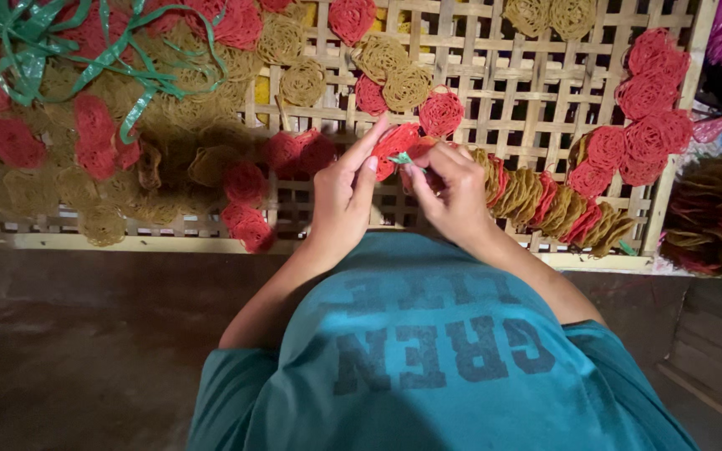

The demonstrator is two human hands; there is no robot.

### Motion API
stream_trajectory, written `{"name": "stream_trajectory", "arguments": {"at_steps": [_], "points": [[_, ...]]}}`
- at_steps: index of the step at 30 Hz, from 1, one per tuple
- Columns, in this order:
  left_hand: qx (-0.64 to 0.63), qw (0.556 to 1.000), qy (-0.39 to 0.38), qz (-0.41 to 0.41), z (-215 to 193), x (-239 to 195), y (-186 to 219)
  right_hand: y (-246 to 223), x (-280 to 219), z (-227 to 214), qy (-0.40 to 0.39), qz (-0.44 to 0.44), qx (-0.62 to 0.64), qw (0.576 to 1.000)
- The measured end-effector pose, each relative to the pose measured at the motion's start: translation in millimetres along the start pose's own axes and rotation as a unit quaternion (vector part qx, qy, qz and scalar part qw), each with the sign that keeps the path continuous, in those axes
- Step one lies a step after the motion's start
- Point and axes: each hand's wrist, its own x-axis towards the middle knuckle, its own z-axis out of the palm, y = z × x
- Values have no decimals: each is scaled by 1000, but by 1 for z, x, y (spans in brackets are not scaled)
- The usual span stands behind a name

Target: The person assembles decorative flower-like items by threading a green ribbon through red and brown coiled pieces on a wooden lattice tray. The person repeatedly picks up the coiled pieces, threads the ribbon through them, and places the assembled items back on the tray.

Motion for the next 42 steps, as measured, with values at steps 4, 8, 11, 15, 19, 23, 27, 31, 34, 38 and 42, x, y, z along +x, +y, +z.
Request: {"name": "stream_trajectory", "arguments": {"at_steps": [4,8,11,15,19,23,27,31,34,38,42], "points": [[1,997,11,80,1,0,-6,-3,1,0,5,-18,-10,1000],[-22,992,16,126,2,-1,-7,-5,2,-1,19,-45,-21,999],[-14,996,15,82,1,-1,-5,-5,1,-1,17,-40,-25,999],[-20,999,11,38,1,-1,-4,-6,2,-2,7,-42,-20,999],[-21,994,20,103,3,0,-7,-6,2,-2,6,-58,-21,998],[-14,990,26,136,3,-1,-9,-6,3,-3,6,-69,-44,997],[4,993,31,111,5,-1,-9,-5,2,-3,6,-78,-68,995],[-1,994,28,107,5,0,-8,-7,3,-3,10,-87,-76,993],[1,994,23,110,5,0,-7,-8,3,-3,15,-95,-78,992],[17,992,30,119,4,1,-6,-8,4,-4,19,-102,-98,990],[34,996,27,76,4,0,-5,-8,5,-4,21,-103,-93,990]]}}
